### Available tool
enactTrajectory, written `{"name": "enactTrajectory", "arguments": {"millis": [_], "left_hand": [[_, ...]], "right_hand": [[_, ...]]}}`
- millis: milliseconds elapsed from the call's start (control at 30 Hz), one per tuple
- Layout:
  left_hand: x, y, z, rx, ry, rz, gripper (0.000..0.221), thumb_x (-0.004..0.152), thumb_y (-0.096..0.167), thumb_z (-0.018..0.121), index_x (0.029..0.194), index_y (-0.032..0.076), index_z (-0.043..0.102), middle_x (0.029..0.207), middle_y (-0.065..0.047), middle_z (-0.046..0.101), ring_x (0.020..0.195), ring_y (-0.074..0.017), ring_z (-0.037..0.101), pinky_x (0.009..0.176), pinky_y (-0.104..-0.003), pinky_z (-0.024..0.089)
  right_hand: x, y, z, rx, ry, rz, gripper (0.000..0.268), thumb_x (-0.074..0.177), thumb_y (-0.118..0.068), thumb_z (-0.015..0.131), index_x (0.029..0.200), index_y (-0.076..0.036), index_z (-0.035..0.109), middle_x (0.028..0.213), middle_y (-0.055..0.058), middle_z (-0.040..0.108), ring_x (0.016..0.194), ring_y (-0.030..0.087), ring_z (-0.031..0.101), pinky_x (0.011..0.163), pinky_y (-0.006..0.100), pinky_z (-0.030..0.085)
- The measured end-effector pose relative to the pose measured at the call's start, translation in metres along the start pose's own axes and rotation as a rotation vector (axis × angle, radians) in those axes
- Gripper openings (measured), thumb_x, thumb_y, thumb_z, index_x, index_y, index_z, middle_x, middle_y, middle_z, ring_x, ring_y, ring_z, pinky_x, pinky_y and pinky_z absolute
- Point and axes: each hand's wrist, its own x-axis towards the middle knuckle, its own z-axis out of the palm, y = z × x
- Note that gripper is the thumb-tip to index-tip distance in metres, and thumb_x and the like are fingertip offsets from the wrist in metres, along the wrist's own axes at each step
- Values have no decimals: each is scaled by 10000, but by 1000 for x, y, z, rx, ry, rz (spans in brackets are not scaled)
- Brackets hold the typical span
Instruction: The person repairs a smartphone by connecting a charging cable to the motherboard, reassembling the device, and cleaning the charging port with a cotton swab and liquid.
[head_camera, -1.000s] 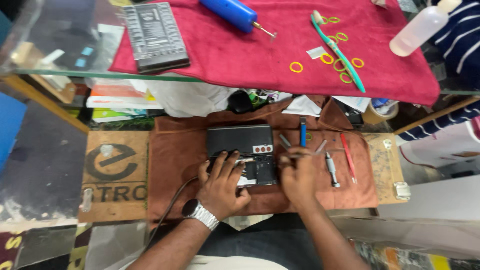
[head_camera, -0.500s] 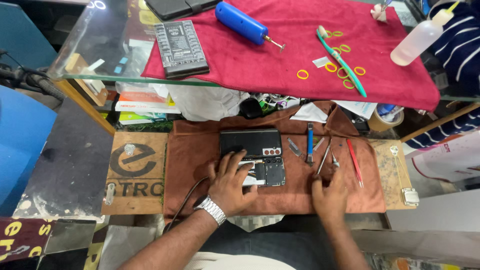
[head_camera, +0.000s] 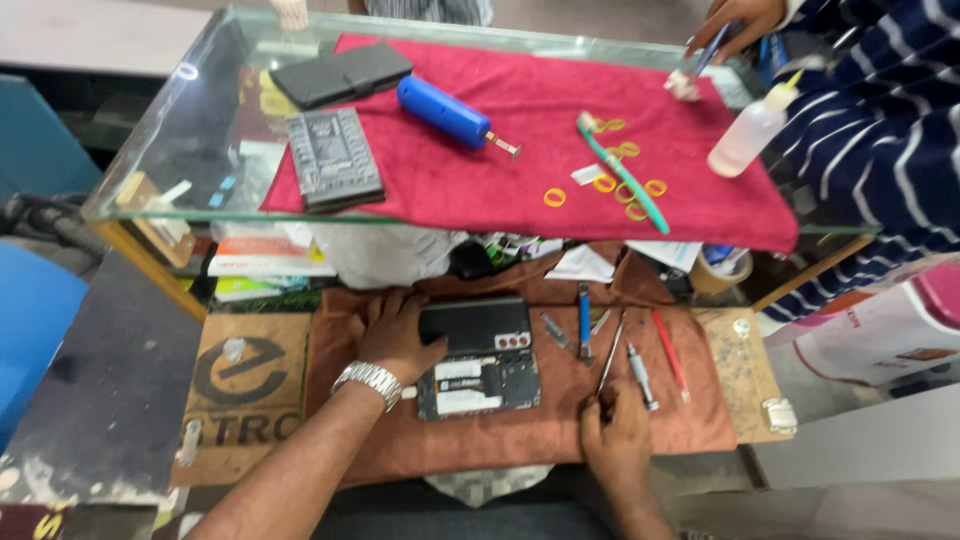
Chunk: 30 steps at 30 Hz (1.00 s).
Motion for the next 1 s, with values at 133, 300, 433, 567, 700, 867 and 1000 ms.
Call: {"name": "enactTrajectory", "arguments": {"millis": [133, 300, 433, 567, 700, 867, 1000], "left_hand": [[-11, -4, -3, -91, 133, 166, 622, 688, 368, 799, 1238, 177, 579, 1348, -59, 529, 1301, -309, 432, 1057, -579, 288], [-45, -6, -2, -121, 175, 398, 354, 757, 333, 782, 1062, 200, 661, 1238, -1, 649, 1242, -265, 544, 1076, -541, 322], [-71, -4, -12, -110, 47, 527, 487, 645, 393, 815, 1042, 155, 664, 1264, -44, 627, 1240, -285, 508, 1039, -570, 303], [-84, 1, -18, -71, 3, 556, 555, 627, 442, 818, 1049, 113, 668, 1369, -126, 554, 1294, -338, 437, 1028, -592, 281], [-74, 12, -19, -19, -26, 561, 527, 665, 491, 821, 1006, 117, 674, 1427, -172, 500, 1347, -368, 399, 1079, -586, 275], [-58, 34, -12, -5, -213, 596, 583, 656, 470, 859, 1080, 118, 669, 1429, -152, 489, 1328, -386, 401, 1100, -617, 289], [-53, 38, -13, 54, -327, 555, 576, 672, 404, 859, 1145, 153, 647, 1426, -106, 494, 1308, -363, 441, 1085, -567, 385]], "right_hand": [[-1, -1, -3, 2, -2, -17, 232, 831, -69, 670, 1043, -17, 590, 903, 164, 609, 769, 323, 629, 673, 423, 521], [-4, 2, 0, -30, 14, 0, 294, 814, -78, 686, 1088, -5, 608, 907, 154, 642, 776, 321, 640, 692, 422, 529], [-4, 4, 1, -45, 39, -38, 284, 828, -67, 684, 1096, -2, 613, 930, 157, 639, 802, 319, 640, 715, 421, 534], [-8, 0, -1, -52, 42, -80, 261, 838, -55, 685, 1082, 4, 617, 938, 155, 634, 823, 317, 637, 736, 425, 533], [-7, -3, 0, -61, 29, -58, 250, 835, -45, 680, 1072, 4, 619, 942, 148, 640, 826, 307, 640, 733, 413, 539], [-7, -1, 0, -51, 32, -29, 254, 827, -45, 680, 1071, -5, 623, 935, 146, 641, 818, 303, 638, 731, 411, 539], [-7, 3, 0, -36, 48, -57, 260, 818, -47, 673, 1070, -12, 618, 935, 148, 637, 824, 315, 633, 742, 420, 529]]}}
